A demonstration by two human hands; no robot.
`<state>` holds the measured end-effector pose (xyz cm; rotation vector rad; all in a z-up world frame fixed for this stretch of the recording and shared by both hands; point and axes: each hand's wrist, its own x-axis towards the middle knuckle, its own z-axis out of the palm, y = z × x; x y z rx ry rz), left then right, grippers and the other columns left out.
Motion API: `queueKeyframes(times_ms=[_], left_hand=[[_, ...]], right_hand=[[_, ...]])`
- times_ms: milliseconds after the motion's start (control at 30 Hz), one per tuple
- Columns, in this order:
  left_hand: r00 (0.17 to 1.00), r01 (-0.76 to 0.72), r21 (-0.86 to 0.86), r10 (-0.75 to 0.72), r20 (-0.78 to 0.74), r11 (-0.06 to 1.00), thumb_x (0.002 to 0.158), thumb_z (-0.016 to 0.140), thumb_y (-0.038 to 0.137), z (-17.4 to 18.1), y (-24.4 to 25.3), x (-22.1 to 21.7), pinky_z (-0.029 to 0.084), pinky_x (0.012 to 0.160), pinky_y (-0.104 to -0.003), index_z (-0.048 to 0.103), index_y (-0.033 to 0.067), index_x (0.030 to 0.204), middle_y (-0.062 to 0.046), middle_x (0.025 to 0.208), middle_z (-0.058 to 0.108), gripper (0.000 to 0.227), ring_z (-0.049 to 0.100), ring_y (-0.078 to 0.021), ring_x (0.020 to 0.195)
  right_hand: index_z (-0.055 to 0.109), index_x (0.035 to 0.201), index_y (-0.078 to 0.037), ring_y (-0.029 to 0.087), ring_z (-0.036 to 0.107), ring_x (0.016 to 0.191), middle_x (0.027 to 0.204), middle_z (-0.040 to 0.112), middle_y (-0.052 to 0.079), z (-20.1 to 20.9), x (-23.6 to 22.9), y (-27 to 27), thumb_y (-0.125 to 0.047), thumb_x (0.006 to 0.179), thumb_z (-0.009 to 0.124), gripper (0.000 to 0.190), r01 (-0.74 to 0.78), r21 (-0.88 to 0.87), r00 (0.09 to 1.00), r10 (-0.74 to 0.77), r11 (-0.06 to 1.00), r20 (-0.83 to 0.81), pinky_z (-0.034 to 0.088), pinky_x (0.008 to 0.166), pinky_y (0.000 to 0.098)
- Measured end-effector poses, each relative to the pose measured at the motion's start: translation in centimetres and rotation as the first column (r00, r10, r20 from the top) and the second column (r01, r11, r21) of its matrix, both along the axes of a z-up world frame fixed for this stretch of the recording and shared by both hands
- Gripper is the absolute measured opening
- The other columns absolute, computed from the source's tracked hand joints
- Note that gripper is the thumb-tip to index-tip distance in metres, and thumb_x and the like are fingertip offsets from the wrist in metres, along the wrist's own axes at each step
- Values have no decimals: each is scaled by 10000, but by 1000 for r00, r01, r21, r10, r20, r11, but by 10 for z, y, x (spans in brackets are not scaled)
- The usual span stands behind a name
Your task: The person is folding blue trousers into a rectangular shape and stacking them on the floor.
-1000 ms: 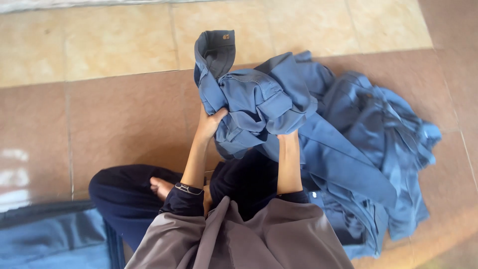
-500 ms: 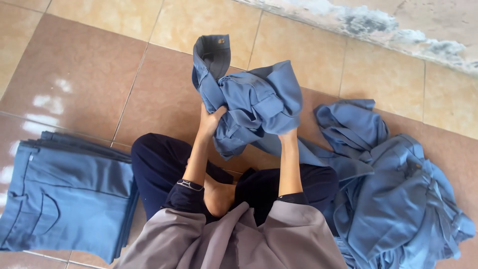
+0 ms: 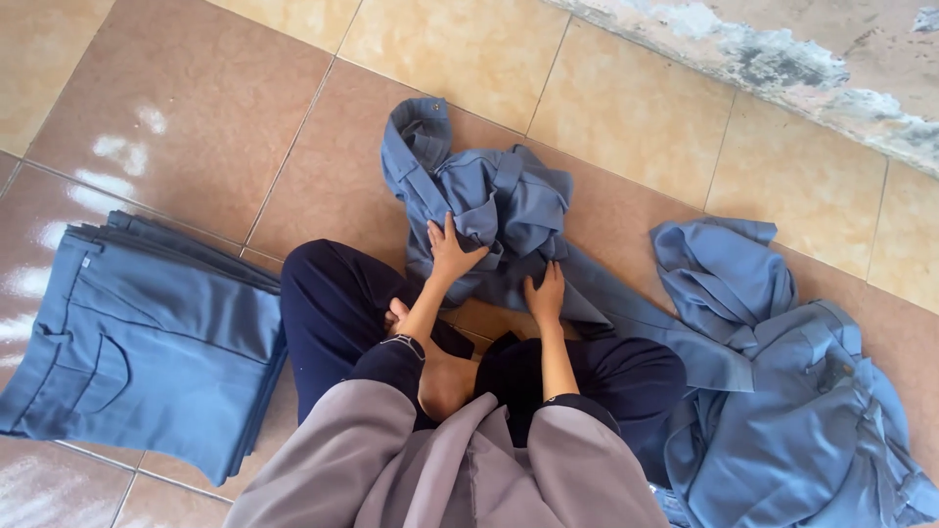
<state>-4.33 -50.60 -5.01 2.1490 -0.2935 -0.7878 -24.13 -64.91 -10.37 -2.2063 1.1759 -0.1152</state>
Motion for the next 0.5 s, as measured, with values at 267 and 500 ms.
queueKeyframes(times_ms=[267,500], left_hand=[[987,-101,-40,105,123,994,887,671,206,-21,12,-8,459,1112,-574,478,104,1481,-266,1556,330,633,429,-503,1399],[954,-301,-528,257,-157,794,852,539,21,-37,32,-20,440,1071,-504,712,2,1234,-270,1206,690,419,582,-354,1249]], right_hand=[[363,1526,37,450,366,1449,1544,360,302,36,5,20,-213,933,658,708,2,-45,1000,-2,999,11,410,1144,533],[671,1085,-134,232,583,879,933,569,43,66,22,39,-257,1046,558,172,101,-223,807,52,970,588,503,785,334]])
